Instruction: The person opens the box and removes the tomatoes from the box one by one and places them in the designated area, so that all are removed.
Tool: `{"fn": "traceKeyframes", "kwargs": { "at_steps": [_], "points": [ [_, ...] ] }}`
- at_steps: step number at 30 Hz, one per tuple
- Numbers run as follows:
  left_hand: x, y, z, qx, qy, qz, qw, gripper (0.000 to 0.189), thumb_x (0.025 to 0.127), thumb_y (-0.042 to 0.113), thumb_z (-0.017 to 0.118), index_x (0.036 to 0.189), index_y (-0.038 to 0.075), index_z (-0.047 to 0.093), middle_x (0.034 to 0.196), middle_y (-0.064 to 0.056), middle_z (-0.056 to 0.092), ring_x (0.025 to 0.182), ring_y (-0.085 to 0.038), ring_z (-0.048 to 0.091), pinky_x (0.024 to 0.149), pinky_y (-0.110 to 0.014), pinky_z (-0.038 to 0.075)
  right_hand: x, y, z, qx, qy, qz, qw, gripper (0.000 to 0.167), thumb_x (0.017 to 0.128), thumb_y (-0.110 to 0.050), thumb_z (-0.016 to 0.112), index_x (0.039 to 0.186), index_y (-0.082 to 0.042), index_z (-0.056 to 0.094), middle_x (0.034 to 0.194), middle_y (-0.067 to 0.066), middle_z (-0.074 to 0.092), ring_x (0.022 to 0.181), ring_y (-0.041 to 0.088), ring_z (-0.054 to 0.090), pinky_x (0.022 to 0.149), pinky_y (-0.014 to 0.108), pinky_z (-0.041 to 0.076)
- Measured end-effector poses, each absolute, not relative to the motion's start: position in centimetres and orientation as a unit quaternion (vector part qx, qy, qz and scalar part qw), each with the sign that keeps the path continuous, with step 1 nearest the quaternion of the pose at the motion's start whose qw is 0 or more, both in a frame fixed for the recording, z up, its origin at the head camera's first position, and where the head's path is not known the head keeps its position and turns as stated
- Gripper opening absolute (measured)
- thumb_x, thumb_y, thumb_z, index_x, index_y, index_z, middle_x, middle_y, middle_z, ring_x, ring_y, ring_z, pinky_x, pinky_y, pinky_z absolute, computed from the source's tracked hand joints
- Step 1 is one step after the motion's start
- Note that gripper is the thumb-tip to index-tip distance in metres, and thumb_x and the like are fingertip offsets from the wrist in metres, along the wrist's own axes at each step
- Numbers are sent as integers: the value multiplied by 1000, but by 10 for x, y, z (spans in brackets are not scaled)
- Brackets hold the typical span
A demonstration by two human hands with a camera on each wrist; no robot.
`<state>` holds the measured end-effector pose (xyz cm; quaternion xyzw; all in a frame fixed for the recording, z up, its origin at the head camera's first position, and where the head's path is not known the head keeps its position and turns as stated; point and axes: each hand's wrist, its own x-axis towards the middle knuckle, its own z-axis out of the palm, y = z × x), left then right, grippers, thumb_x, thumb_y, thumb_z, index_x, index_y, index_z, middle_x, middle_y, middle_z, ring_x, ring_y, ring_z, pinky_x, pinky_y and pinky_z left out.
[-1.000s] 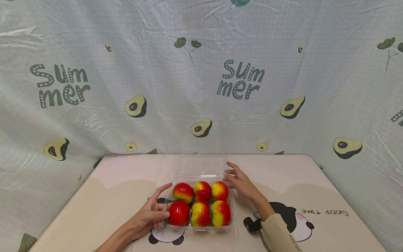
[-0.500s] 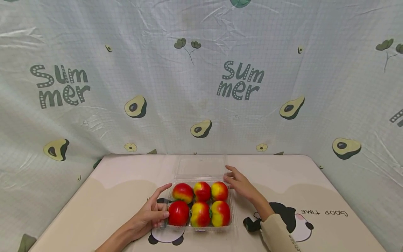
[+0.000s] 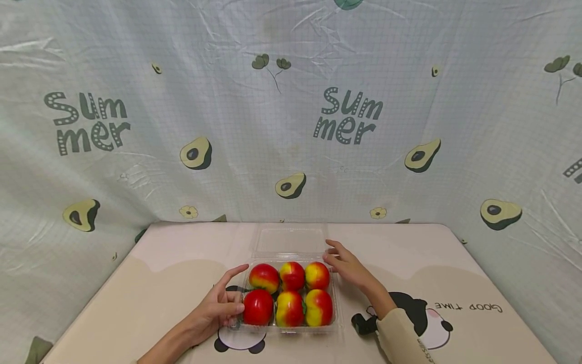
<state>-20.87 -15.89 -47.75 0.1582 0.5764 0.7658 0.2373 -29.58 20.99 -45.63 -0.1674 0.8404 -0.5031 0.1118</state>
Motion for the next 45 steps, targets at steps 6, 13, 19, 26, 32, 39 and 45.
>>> {"fn": "traceKeyframes", "kwargs": {
  "at_steps": [6,13,19,26,32,39,45],
  "points": [
    [-209,-159,-476,159,588,759,230,92,94,7,67,164,15,8,71,6,56,57,-7,51,55,-17,47,-296,210,-456,-158,844,-499,114,65,107,-26,51,161,0,24,156,34,38,135,46,53,106,49,53],
    [-209,-160,-478,176,586,758,226,90,95,7,66,164,15,9,72,6,55,58,-8,50,56,-18,46,-296,214,-453,-172,843,-496,119,65,107,-29,52,160,-1,26,157,35,34,133,46,56,105,49,54],
    [-208,-160,-479,181,593,753,222,89,96,7,65,164,14,8,72,7,56,58,-8,50,56,-19,45,-295,217,-447,-190,871,-443,91,62,107,-33,52,158,-3,33,159,31,36,134,45,56,108,56,50],
    [-209,-160,-480,180,598,749,221,91,95,8,65,164,14,6,72,7,56,59,-8,49,56,-19,44,-291,219,-435,-225,897,-379,32,57,106,-31,55,152,0,43,156,28,41,141,51,45,111,64,42],
    [-210,-160,-481,180,599,748,223,89,96,8,64,164,15,7,72,7,56,59,-8,50,56,-19,45,-284,219,-419,-275,903,-328,-16,45,103,-28,61,142,-7,57,152,25,50,134,48,53,105,61,49],
    [-210,-160,-482,173,599,749,226,88,96,7,64,164,17,9,72,7,56,59,-8,50,56,-19,45,-270,209,-398,-307,908,-283,19,47,98,-29,67,141,-12,59,150,17,55,138,42,52,108,61,48],
    [-210,-160,-482,170,598,750,226,87,96,8,64,164,18,9,72,7,56,59,-8,50,56,-19,45,-260,199,-389,-316,913,-248,63,52,93,-25,74,141,-11,60,147,12,59,138,39,52,110,60,46]
  ]
}}
